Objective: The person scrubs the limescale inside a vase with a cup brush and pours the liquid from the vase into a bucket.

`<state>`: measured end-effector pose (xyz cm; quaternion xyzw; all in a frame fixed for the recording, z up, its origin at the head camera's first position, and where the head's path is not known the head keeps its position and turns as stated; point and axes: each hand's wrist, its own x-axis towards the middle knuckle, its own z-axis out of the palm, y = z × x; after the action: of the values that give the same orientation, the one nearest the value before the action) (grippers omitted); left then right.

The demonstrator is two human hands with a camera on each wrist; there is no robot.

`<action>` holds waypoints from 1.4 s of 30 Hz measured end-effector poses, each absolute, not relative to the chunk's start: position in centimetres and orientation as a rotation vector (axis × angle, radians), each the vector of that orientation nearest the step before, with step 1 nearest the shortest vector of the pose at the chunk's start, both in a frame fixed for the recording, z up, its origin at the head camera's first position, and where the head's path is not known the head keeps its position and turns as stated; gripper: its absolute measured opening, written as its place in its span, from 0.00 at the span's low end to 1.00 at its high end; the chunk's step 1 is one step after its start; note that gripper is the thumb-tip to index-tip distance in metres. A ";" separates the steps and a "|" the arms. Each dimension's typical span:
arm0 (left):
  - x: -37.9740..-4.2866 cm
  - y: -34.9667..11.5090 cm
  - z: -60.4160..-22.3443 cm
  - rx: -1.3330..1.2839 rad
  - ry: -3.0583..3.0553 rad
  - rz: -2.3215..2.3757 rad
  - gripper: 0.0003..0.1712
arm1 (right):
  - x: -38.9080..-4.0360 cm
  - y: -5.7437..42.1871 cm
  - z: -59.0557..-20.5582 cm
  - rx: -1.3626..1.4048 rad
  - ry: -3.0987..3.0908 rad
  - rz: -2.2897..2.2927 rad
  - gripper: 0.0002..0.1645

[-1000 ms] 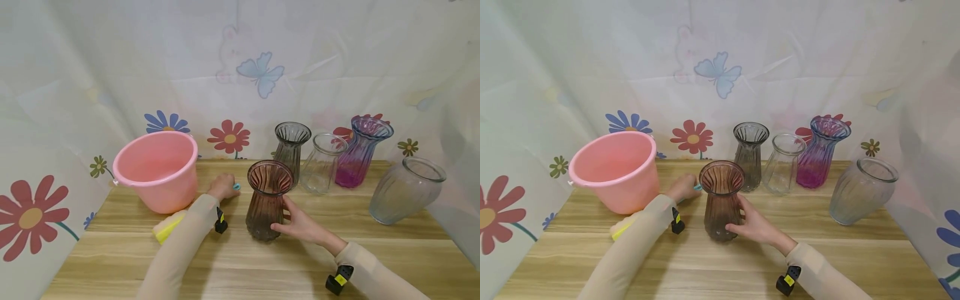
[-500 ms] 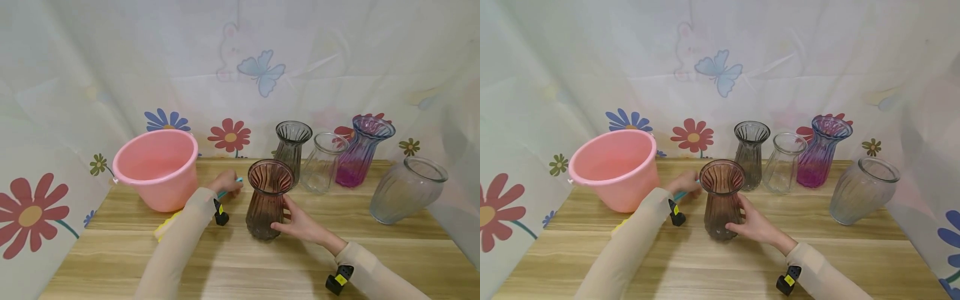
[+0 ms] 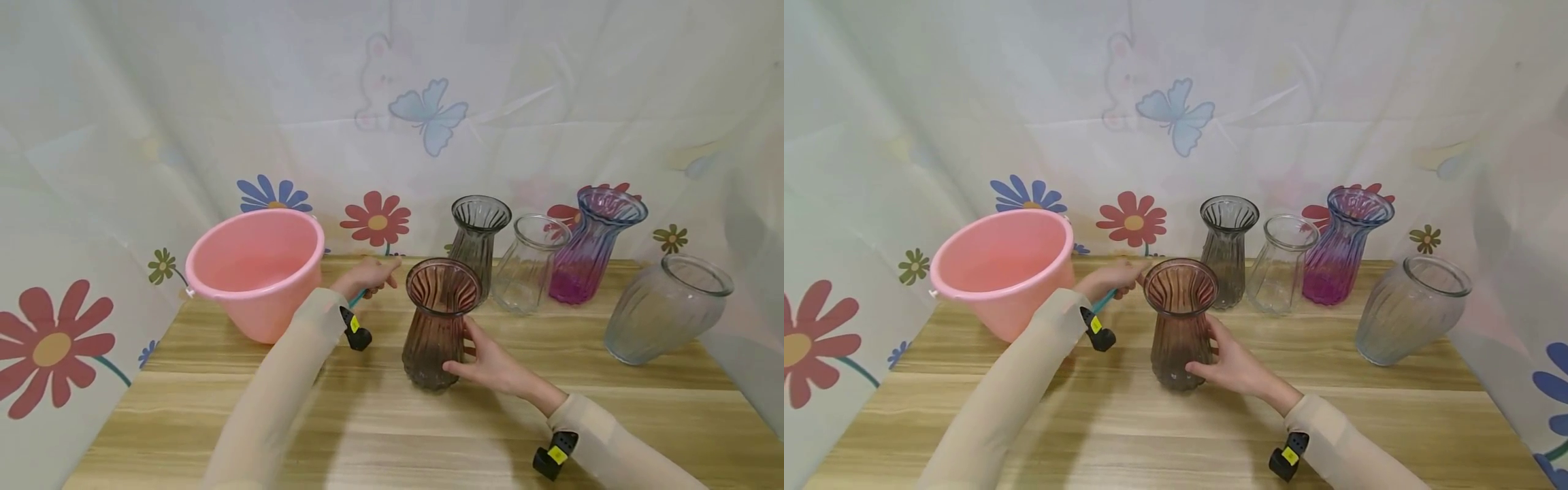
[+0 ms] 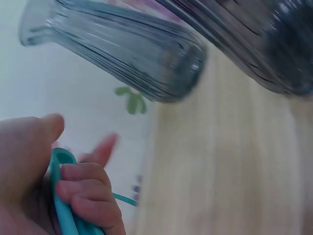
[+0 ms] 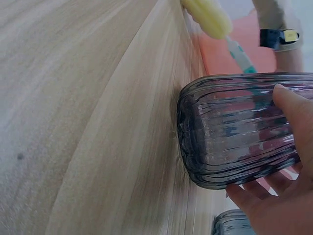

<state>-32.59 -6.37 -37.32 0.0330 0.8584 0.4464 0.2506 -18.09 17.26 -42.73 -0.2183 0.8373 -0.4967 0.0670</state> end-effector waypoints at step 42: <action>-24.5 -17.2 -18.6 0.573 0.330 3.354 0.17 | -18.0 17.2 -42.9 -0.696 2.542 -1.506 0.51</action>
<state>-24.54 -17.22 -18.60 0.1661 0.0955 0.9717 -0.1378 -18.05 17.22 -42.93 -0.2289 0.8363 -0.4954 0.0533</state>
